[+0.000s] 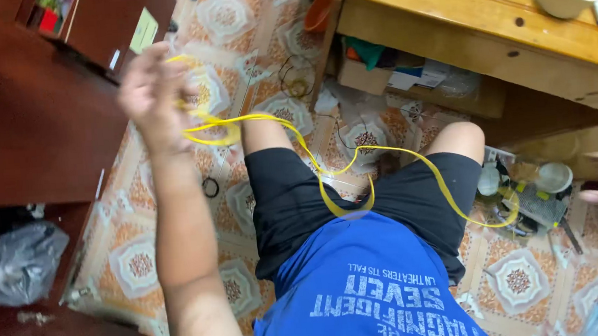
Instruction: Bundling yellow wires with white tape and labeling them with a marker
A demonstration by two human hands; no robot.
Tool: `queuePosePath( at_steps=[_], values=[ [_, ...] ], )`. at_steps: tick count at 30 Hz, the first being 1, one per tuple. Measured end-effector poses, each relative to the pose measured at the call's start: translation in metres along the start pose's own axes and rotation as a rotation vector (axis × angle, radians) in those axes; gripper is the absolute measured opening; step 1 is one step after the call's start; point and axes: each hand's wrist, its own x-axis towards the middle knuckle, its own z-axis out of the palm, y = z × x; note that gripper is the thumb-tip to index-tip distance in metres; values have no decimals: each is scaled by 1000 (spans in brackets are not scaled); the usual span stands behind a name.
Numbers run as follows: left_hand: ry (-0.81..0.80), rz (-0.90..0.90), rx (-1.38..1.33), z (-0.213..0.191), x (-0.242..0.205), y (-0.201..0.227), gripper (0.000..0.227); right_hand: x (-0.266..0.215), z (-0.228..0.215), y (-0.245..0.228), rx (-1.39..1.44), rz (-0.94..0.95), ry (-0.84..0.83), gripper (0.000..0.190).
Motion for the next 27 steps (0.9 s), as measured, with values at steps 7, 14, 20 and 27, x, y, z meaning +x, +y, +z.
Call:
queuePosePath(
  at_steps=[7,14,20,27],
  values=[
    [-403,72,-280,120,-53,14,24,40,64,-314,-72,-631,258,76],
    [-487,56,-320,138,-63,-7,41,94,125,-373,409,-969,371,18],
    [-360,-73,-496,86,-51,-44,43,98,116,-317,283,-946,872,9],
    [-349,15,0,21,-10,-16,36,55,63,-229,4,-705,743,3]
  ],
)
